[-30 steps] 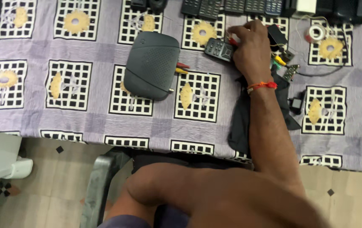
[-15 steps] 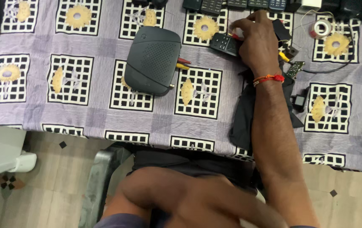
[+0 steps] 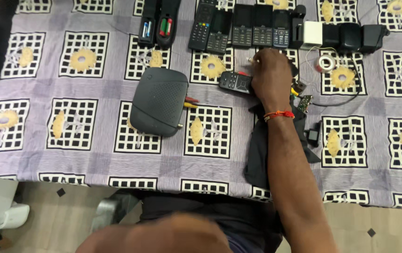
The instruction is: The person disassembles a electronic device by unscrewing the casing, then manipulates internal circuit components using small tools and connects wires to the board before reassembling the unit.
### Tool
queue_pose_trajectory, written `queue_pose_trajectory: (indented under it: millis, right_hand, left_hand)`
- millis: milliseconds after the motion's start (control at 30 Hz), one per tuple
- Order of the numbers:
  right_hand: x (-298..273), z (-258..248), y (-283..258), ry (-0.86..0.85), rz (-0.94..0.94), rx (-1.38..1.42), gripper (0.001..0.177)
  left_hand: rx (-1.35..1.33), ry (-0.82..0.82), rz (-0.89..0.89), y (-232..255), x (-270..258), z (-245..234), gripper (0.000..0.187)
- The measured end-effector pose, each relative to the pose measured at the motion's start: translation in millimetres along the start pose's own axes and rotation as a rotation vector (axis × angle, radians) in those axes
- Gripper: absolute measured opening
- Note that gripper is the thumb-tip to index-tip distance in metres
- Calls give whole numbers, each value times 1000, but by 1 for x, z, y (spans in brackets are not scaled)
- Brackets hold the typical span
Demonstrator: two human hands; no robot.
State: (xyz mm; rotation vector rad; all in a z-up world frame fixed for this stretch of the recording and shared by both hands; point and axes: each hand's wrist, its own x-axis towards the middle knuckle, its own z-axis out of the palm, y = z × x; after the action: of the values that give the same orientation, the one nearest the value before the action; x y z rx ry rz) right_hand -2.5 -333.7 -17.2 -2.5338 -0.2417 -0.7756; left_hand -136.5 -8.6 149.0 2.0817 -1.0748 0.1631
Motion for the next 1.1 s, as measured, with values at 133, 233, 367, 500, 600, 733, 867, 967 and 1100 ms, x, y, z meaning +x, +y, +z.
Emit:
queue_pose_trajectory:
  millis: [133,233,367,500,600,733,867,967,1100]
  right_hand:
    - [-6,-13,-24,94,-59,92,14]
    - [-11,-18,-48,48,-140,266,25]
    - [-28,-5,-73,-114,-130,466,21]
    - [-31,4,-76,-215,-51,530,19]
    - [-32,10,-82,-242,-17,570,25]
    - [-33,17,-88,-261,27,590,22]
    - [-34,20,-89,-282,89,655,19]
    - [-32,20,-89,-320,106,627,18]
    - [-33,18,-93,-348,63,635,20]
  left_hand:
    - [52,-19,-5,-12,-5,2,10]
    - [103,-25,22,-29,5,4,11]
    - [124,-18,77,-46,14,9,11]
    - [155,77,109,-47,10,3,12]
    - [166,228,55,-98,21,4,12]
    - [-65,367,-143,-179,37,25,12]
    - [-157,342,-279,-224,30,52,13]
    - [-191,342,-270,-236,23,60,11]
    - [-383,362,-255,-240,18,58,10]
